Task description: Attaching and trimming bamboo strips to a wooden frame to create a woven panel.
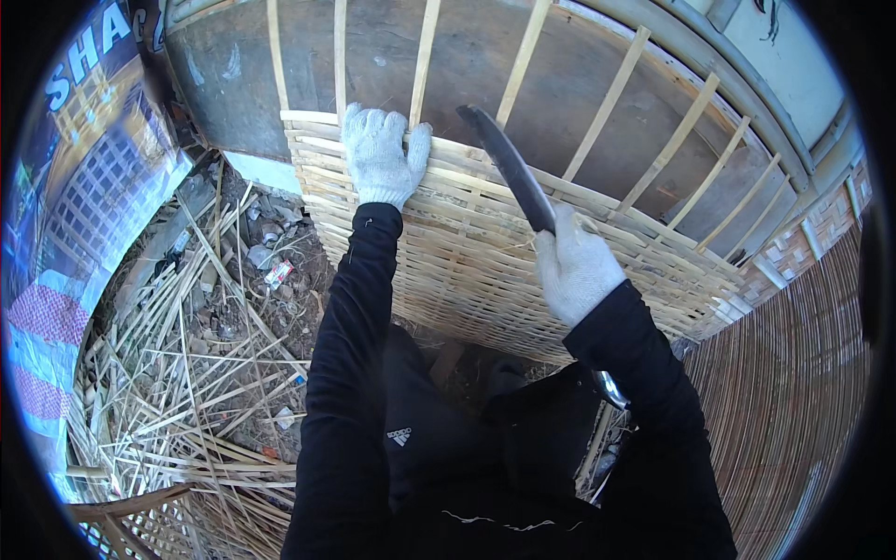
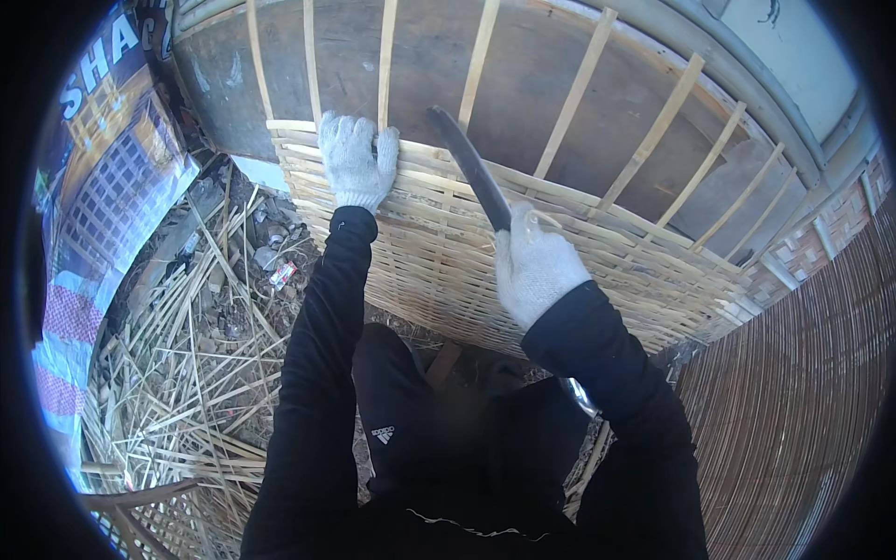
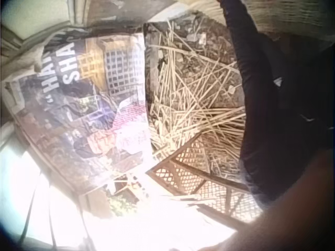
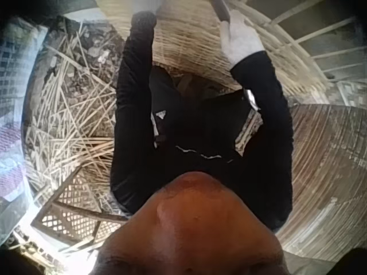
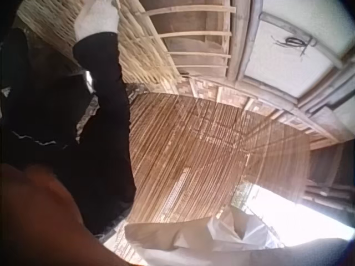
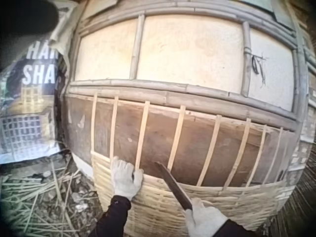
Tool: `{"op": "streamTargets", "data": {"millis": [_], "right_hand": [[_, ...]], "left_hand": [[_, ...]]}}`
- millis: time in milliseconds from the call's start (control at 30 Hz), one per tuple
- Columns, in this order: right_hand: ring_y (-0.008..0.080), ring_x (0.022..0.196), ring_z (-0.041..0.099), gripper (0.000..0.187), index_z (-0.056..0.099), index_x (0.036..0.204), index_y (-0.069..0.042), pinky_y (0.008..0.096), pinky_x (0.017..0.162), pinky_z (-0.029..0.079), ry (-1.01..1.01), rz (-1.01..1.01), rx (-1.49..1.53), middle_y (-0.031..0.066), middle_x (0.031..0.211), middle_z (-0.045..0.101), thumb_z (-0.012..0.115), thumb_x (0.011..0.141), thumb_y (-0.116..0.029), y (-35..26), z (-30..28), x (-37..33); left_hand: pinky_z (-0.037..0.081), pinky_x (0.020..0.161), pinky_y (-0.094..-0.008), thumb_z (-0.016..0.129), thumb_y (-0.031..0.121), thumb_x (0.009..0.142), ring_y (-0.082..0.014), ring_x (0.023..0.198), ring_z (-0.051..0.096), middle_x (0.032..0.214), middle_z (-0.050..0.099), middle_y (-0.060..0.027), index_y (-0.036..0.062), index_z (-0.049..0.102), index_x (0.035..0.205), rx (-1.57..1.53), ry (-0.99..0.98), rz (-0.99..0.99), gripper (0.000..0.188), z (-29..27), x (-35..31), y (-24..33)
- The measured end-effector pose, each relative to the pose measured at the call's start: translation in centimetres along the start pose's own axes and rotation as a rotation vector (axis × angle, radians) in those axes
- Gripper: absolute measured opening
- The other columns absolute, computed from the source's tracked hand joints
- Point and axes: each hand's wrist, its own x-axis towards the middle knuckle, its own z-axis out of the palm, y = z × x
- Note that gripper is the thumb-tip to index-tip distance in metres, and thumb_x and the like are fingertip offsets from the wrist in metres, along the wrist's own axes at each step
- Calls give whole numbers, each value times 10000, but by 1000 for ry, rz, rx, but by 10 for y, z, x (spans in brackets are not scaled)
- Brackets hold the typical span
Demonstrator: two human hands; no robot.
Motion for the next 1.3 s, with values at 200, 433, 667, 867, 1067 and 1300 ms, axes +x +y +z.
{"op": "streamTargets", "data": {"millis": [200,433,667,867,1067,1300], "right_hand": [[486,687,715,269,467,1309,25,537,577,550,198,38,283,298,731,660,537,1090,-114,-37,2,16],[427,674,734,328,485,1302,87,490,604,592,114,-212,-114,262,755,687,569,1074,-133,-52,35,52],[393,715,760,415,503,1331,145,456,641,611,-93,-71,-231,239,780,713,567,1056,-159,-46,53,62],[518,784,722,277,489,1287,24,582,680,556,123,-94,35,326,818,689,529,1088,-165,-79,32,66],[502,909,742,273,532,1242,37,568,819,581,185,-212,61,317,907,711,528,1081,-184,-126,54,120],[391,1007,714,295,728,1152,48,440,917,582,-211,-504,-714,252,1091,757,559,1051,-171,-137,93,181]], "left_hand": [[419,1108,-564,806,237,870,-427,1016,596,907,641,-178,17,681,994,-106,91,-70,282,-4,-5,1],[429,1171,-557,644,2,911,-505,1212,604,1097,691,-219,3,666,1089,-161,71,-135,179,-2,-14,-11],[450,1134,-558,607,-60,903,-489,1135,618,1023,662,-214,5,624,1086,-166,73,-121,195,-2,-12,-11],[437,1151,-553,643,-30,867,-448,1075,616,979,641,-199,26,632,1021,-184,87,-116,165,-2,-10,-10],[406,1201,-520,666,66,885,-401,1175,616,1085,673,-178,29,661,1110,-248,5,-212,228,0,-19,-15],[376,1227,-472,657,167,945,-375,1302,571,1251,655,-190,25,622,1268,-590,-51,-443,355,6,-39,-24]]}}
